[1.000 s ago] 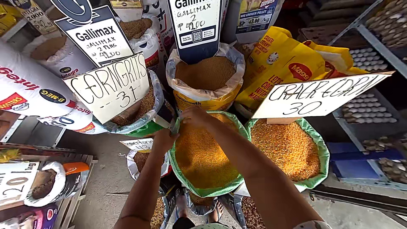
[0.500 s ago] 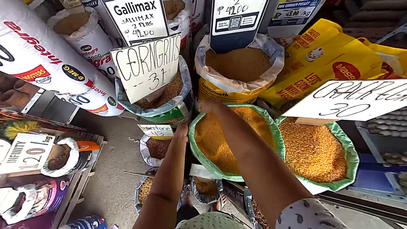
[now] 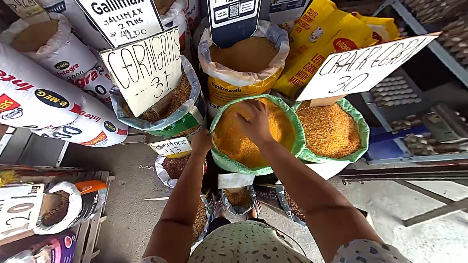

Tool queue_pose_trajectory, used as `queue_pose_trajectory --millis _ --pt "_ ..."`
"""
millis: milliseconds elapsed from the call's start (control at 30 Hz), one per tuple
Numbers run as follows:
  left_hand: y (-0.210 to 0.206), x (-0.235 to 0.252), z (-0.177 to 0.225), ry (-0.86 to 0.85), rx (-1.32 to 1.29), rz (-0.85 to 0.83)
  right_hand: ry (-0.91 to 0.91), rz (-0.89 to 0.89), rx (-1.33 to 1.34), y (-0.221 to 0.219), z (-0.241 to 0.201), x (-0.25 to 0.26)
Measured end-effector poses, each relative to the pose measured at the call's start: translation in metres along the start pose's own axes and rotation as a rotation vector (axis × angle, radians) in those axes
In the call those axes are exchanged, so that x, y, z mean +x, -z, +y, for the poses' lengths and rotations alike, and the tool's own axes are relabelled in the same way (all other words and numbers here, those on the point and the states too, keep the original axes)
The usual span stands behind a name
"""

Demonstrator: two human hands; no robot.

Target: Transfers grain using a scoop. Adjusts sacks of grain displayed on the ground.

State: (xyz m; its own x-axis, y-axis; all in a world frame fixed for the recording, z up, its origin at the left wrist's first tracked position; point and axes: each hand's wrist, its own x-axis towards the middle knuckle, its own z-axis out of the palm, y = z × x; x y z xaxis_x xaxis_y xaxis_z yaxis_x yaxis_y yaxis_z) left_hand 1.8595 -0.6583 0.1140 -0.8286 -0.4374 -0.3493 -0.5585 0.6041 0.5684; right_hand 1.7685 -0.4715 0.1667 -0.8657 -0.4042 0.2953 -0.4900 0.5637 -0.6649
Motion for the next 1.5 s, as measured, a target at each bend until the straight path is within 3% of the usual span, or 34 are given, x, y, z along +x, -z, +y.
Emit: queue_pose_trajectory --millis 67,167,233,333,533,700,833,967,1067,1167,1233,1333,1500 --pt "-0.002 0.003 -0.010 0.019 -0.097 0.010 -0.273 0.280 0.134 0.024 0.012 -0.062" --pt "-0.016 0.008 -0.023 0.135 -0.492 0.029 -0.901 0.665 0.534 0.035 0.024 -0.125" --pt "-0.027 0.007 -0.025 0.202 -0.745 0.066 -1.226 0.659 0.816 0.034 0.023 -0.144" --pt "-0.033 0.006 -0.021 0.296 -0.936 0.092 -1.431 0.429 1.129 0.021 0.025 -0.158" --pt "-0.041 0.003 -0.009 0.429 -1.327 0.156 -1.451 0.596 1.399 0.006 0.025 -0.166" --pt "-0.049 0.000 -0.006 0.473 -1.516 0.229 -1.280 0.685 1.634 -0.004 0.037 -0.185" --pt "-0.057 0.011 0.001 0.513 -1.503 0.362 -1.097 0.755 1.760 -0.028 0.051 -0.177" --pt "-0.060 -0.001 -0.009 0.502 -1.588 0.301 -0.898 0.839 1.897 -0.051 0.061 -0.190" --pt "-0.063 -0.007 -0.016 0.491 -1.567 0.263 -0.781 0.874 1.891 -0.058 0.065 -0.192" --pt "-0.060 -0.008 -0.005 0.498 -1.462 0.298 -0.699 0.839 1.633 -0.054 0.051 -0.190" --pt "-0.057 -0.009 -0.004 0.409 -1.341 0.255 -0.910 0.897 1.359 -0.055 0.038 -0.189" --pt "-0.054 -0.024 -0.008 0.251 -1.086 0.170 -1.229 0.810 1.108 -0.055 0.022 -0.195" --pt "-0.061 -0.054 -0.020 0.168 -0.711 0.093 -1.363 0.639 1.135 -0.043 0.003 -0.203"
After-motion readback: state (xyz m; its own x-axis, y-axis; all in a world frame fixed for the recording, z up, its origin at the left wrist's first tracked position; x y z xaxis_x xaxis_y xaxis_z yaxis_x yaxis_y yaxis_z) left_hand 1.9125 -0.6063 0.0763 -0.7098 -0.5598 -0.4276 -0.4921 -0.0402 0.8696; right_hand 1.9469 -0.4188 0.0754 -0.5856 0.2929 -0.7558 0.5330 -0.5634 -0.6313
